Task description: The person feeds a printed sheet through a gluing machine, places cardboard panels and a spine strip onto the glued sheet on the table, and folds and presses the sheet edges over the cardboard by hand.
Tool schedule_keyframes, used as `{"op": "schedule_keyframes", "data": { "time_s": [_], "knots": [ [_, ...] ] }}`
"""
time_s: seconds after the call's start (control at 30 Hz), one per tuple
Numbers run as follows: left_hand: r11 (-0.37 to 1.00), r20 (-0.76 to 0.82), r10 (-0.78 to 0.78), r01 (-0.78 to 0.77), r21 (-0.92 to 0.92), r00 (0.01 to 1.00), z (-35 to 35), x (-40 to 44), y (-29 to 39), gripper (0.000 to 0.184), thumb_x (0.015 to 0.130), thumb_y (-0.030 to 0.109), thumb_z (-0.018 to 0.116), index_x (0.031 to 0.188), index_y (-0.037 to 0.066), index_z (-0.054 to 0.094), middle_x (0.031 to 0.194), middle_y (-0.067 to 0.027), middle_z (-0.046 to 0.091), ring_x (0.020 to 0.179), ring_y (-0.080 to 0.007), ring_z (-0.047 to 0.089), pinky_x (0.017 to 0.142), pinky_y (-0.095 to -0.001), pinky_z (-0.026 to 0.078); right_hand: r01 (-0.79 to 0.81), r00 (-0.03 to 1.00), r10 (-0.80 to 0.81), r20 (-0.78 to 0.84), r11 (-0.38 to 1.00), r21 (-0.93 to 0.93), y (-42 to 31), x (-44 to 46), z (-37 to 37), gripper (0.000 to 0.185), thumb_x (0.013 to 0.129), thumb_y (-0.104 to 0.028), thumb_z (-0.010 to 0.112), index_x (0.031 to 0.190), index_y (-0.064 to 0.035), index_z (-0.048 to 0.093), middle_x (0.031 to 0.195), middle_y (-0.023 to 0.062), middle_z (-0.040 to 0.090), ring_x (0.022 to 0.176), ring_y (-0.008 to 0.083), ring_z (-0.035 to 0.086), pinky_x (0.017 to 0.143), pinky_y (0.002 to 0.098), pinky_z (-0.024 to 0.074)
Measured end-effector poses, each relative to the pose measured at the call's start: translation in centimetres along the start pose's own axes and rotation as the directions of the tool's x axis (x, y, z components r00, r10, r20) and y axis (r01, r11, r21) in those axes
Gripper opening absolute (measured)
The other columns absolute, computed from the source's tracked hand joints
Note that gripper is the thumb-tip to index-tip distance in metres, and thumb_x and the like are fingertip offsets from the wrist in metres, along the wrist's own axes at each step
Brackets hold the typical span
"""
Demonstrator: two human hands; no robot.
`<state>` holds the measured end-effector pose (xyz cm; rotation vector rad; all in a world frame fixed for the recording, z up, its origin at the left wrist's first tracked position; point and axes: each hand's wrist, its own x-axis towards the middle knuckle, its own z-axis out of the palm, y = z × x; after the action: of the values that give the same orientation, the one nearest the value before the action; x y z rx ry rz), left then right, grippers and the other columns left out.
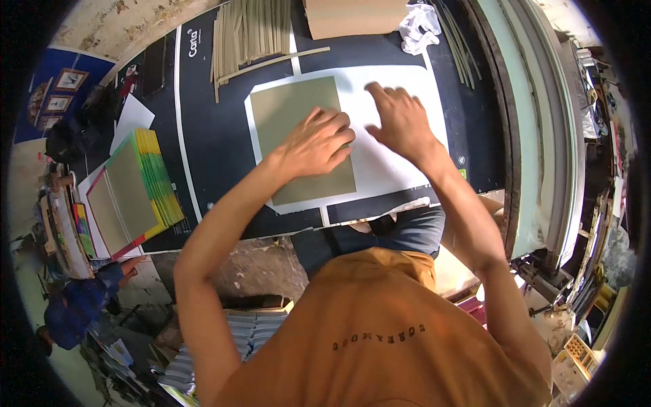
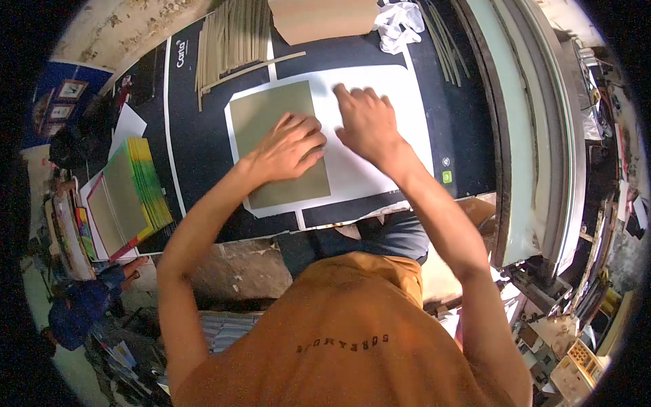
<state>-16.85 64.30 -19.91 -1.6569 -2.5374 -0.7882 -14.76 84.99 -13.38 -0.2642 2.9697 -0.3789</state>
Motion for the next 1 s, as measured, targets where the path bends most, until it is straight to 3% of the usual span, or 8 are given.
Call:
{"op": "schedule_keyframes", "data": {
  "time_s": [0.1, 0.2, 0.5, 0.6, 0.8, 0.9, 1.0],
  "knots": [
    [0.999, 0.056, 0.046, -0.044, -0.023, 0.997, 0.8, 0.6, -0.4, 0.022, 0.09, 0.029, 0.065, 0.092, 0.007, 0.067, 0.1, -0.0107, 0.058, 0.099, -0.0264, 0.055, 0.089, -0.0409, 0.04, -0.095, 0.978, 0.1, 0.182, 0.995, -0.036, -0.3, -3.9, 0.1, 0.079, 0.071, -0.019, 0.087, 0.135, -0.0079, 0.042, 0.097, 0.0151, 0.069, 0.105, 0.0349, 0.065, 0.087, 0.0492, 0.0504],
    [0.996, 0.085, 0.086, -0.086, -0.005, 0.993, 1.4, 1.3, -0.8, 0.027, 0.093, 0.034, 0.064, 0.088, 0.007, 0.067, 0.097, -0.0094, 0.056, 0.098, -0.0246, 0.053, 0.088, -0.0405, 0.038, -0.058, 0.991, 0.068, 0.111, 0.994, -0.096, -0.3, -5.2, 1.9, 0.07, 0.073, -0.017, 0.083, 0.128, -0.0051, 0.043, 0.093, 0.0135, 0.068, 0.106, 0.032, 0.064, 0.085, 0.0492, 0.0495],
    [0.99, 0.093, 0.133, -0.137, 0.033, 0.987, 1.9, 2.0, -1.0, 0.033, 0.096, 0.041, 0.06, 0.085, 0.011, 0.064, 0.098, -0.008, 0.055, 0.102, -0.0235, 0.051, 0.091, -0.0477, 0.036, -0.052, 0.991, 0.061, 0.122, 0.996, -0.076, -0.1, -5.2, 2.0, 0.073, 0.072, -0.02, 0.087, 0.127, -0.005, 0.041, 0.095, 0.0132, 0.069, 0.106, 0.0334, 0.064, 0.085, 0.0502, 0.0484],
    [0.988, 0.082, 0.151, -0.153, 0.029, 0.985, 2.2, 2.3, -1.2, 0.032, 0.095, 0.04, 0.063, 0.084, 0.01, 0.063, 0.097, -0.0074, 0.055, 0.1, -0.0229, 0.051, 0.091, -0.0466, 0.036, -0.046, 0.991, 0.055, 0.125, 0.996, -0.073, -0.2, -5.2, 1.8, 0.076, 0.072, -0.02, 0.087, 0.129, -0.0042, 0.04, 0.094, 0.0129, 0.069, 0.106, 0.0328, 0.064, 0.084, 0.0499, 0.0481],
    [0.959, -0.039, 0.278, -0.28, -0.051, 0.96, 2.2, 2.6, -1.6, 0.016, 0.084, 0.021, 0.07, 0.083, 0.007, 0.062, 0.087, -0.0068, 0.056, 0.088, -0.0228, 0.055, 0.087, -0.0404, 0.04, -0.038, 0.992, 0.047, 0.116, 0.996, -0.078, -0.2, -5.4, 2.1, 0.087, 0.07, -0.021, 0.088, 0.138, -0.0036, 0.038, 0.096, 0.0124, 0.069, 0.105, 0.0324, 0.064, 0.083, 0.0501, 0.0476],
    [0.965, 0.012, 0.256, -0.255, -0.064, 0.967, 2.0, 2.7, -1.7, 0.013, 0.079, 0.015, 0.071, 0.081, 0.005, 0.063, 0.082, -0.0076, 0.057, 0.081, -0.0246, 0.057, 0.08, -0.0376, 0.045, -0.04, 0.992, 0.048, 0.114, 0.997, -0.072, -0.3, -5.3, 2.2, 0.09, 0.069, -0.021, 0.089, 0.141, -0.0042, 0.037, 0.099, 0.0124, 0.069, 0.105, 0.0325, 0.064, 0.085, 0.05, 0.0476],
    [0.934, -0.134, 0.306, -0.325, -0.152, 0.943, 2.0, 2.5, -1.8, 0.013, 0.077, 0.017, 0.069, 0.079, 0.005, 0.064, 0.078, -0.0066, 0.058, 0.076, -0.0246, 0.059, 0.071, -0.0377, 0.046, -0.026, 0.991, 0.036, 0.125, 0.997, -0.077, -0.8, -5.4, 2.2, 0.091, 0.071, -0.023, 0.087, 0.142, -0.0011, 0.036, 0.1, 0.0131, 0.069, 0.108, 0.0316, 0.063, 0.087, 0.0487, 0.0472]
  ]
}}
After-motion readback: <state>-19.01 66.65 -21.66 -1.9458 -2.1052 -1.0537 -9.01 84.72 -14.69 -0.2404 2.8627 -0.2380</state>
